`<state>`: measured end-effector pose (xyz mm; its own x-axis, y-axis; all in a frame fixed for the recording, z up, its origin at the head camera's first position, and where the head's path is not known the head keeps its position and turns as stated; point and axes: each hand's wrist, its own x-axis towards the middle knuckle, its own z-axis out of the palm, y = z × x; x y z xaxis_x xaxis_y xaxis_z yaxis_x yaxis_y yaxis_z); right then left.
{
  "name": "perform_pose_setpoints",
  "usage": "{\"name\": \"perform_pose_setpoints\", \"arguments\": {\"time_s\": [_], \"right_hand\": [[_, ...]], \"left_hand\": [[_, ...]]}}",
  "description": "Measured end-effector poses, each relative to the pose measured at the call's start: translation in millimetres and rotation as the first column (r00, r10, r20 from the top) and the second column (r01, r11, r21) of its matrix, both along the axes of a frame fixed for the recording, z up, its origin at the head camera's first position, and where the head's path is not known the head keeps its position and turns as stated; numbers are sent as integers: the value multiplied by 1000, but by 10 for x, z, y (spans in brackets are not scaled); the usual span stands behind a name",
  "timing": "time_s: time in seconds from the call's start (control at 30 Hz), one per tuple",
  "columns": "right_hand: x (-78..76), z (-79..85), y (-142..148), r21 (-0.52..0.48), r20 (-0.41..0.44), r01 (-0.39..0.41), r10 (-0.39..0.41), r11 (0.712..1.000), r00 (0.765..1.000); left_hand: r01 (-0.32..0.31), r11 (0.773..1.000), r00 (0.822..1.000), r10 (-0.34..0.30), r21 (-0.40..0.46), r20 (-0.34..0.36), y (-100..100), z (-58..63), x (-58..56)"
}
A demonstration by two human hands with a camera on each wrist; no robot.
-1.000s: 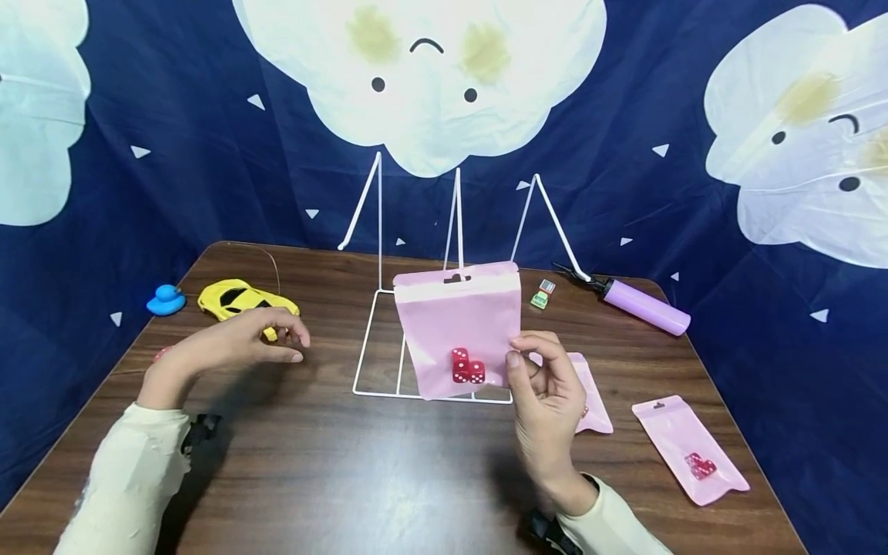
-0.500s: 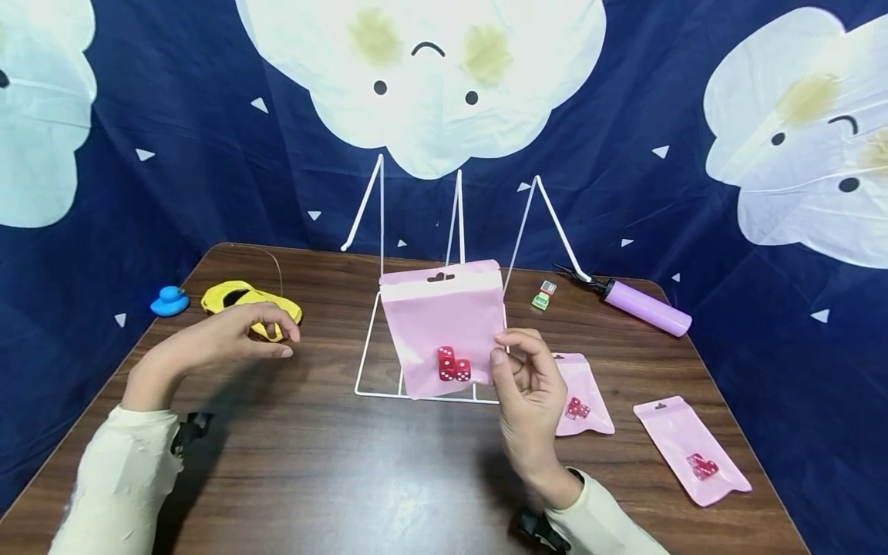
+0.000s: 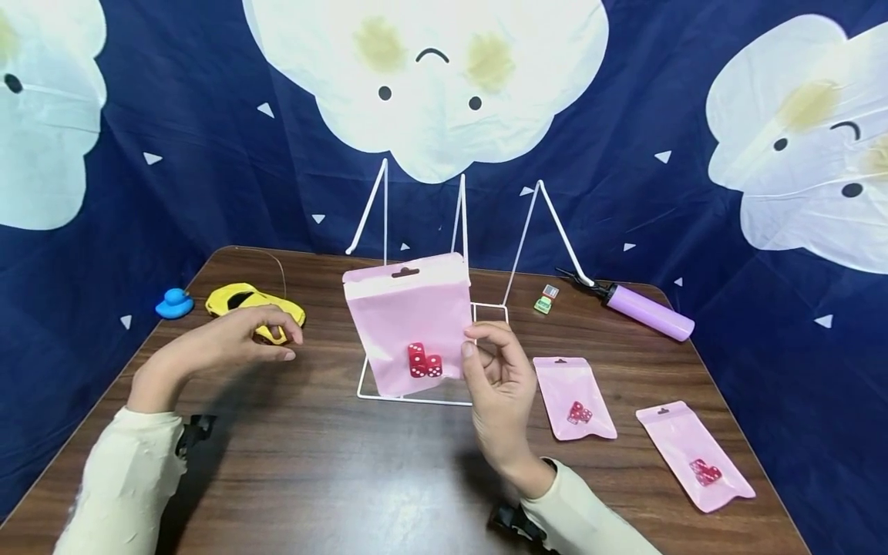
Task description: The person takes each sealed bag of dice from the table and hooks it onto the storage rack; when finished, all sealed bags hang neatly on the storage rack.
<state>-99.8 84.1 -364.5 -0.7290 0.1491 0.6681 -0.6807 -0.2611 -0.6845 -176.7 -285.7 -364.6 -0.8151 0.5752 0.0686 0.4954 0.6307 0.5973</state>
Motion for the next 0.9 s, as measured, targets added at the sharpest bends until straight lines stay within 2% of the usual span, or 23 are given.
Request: {"name": "perform_pose_setpoints", "arguments": {"time_s": [0.2, 0.33, 0.57, 0.77, 0.9], "right_hand": [[-39, 4, -46, 4, 5, 19, -19, 1000, 1000], [-64, 10, -94, -20, 4, -19, 20, 1000, 1000], [-84, 15, -242, -44, 19, -88, 89, 995, 996], [-91, 13, -349, -54, 46, -109, 112, 993, 993], [-99, 24, -392, -64, 47, -118, 121, 991, 992]], "left_hand": [[6, 1000, 999, -6, 0, -31, -23, 8, -24], [12, 1000, 999, -11, 3, -49, -31, 8, -21], [4, 1000, 999, -4, -10, -34, -3, 34, 32], [-20, 999, 998, 16, -51, -60, 53, 84, 73], [-35, 998, 999, 33, -52, -37, 80, 128, 99]]}}
